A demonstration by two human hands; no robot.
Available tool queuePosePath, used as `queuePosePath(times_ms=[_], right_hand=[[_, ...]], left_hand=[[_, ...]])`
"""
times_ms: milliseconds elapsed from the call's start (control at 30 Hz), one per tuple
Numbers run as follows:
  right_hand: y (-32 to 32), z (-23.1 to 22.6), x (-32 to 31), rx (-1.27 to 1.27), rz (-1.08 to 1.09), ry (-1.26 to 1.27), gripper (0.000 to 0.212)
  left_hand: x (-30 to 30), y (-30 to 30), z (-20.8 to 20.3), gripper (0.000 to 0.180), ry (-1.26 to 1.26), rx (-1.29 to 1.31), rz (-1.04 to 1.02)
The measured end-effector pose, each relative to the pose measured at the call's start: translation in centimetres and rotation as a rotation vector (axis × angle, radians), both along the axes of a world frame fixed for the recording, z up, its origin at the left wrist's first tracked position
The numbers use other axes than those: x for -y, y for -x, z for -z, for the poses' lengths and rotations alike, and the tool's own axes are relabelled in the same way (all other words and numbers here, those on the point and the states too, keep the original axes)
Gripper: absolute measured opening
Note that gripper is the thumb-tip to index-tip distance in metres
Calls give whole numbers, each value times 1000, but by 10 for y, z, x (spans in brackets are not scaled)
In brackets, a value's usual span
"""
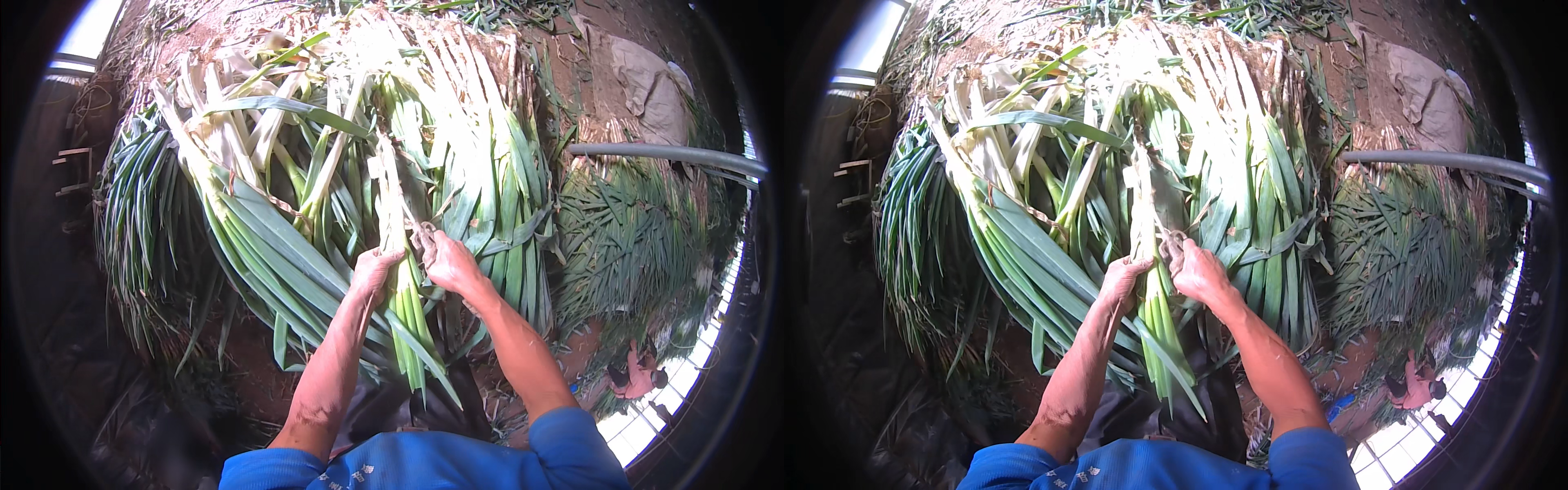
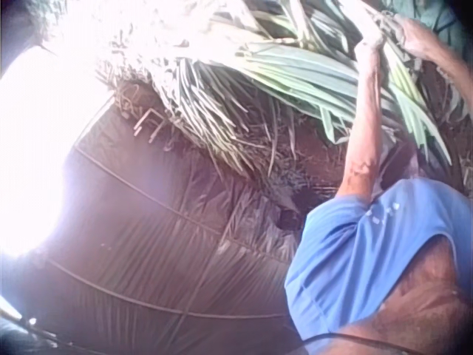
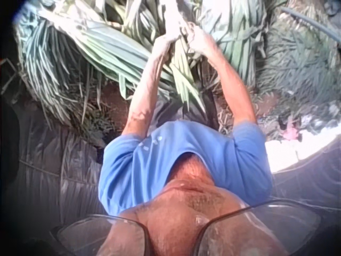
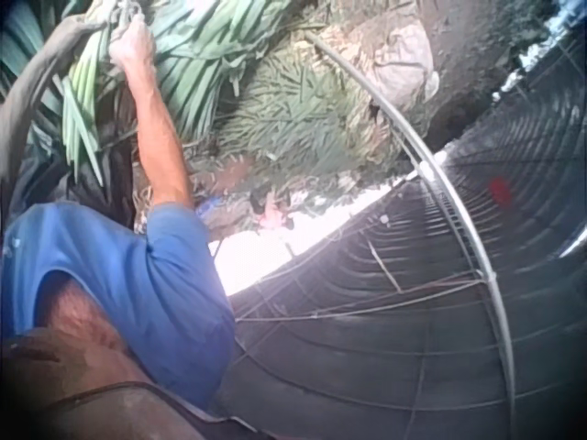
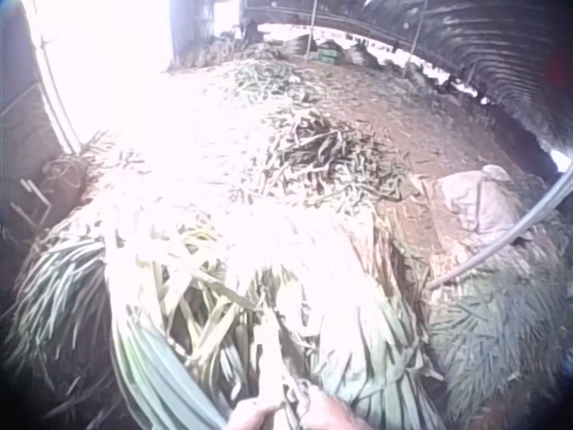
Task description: The person repeatedly picks up bundles of long green plant stalks from a large pile, separates them by hand, and places them back onto the pile. The hands work continuously to sort and arrange the stalks.
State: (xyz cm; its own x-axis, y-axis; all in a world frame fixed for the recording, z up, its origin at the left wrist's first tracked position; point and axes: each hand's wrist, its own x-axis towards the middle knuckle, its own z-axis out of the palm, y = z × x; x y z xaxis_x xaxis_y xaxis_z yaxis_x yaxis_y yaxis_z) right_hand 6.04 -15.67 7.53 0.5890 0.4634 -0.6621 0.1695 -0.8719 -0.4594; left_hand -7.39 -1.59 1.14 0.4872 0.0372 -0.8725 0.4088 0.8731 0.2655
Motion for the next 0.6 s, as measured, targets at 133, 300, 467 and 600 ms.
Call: queuePosePath(times_ms=[133, 300, 467, 600], right_hand=[[-32, 38, -42, -8, 49, 40, 31], [-76, 84, -83, -30, -12, 87, 39], [-96, 113, -103, -31, -64, 134, 45], [-95, 103, -90, 105, 158, -29, 44]], left_hand=[[2, 7, 3, 29, 16, 3, -1], [0, 11, -1, 33, 25, 6, 15], [-4, 8, -18, 46, -4, 102, -26], [-30, 22, -60, 51, -103, 166, -13]])
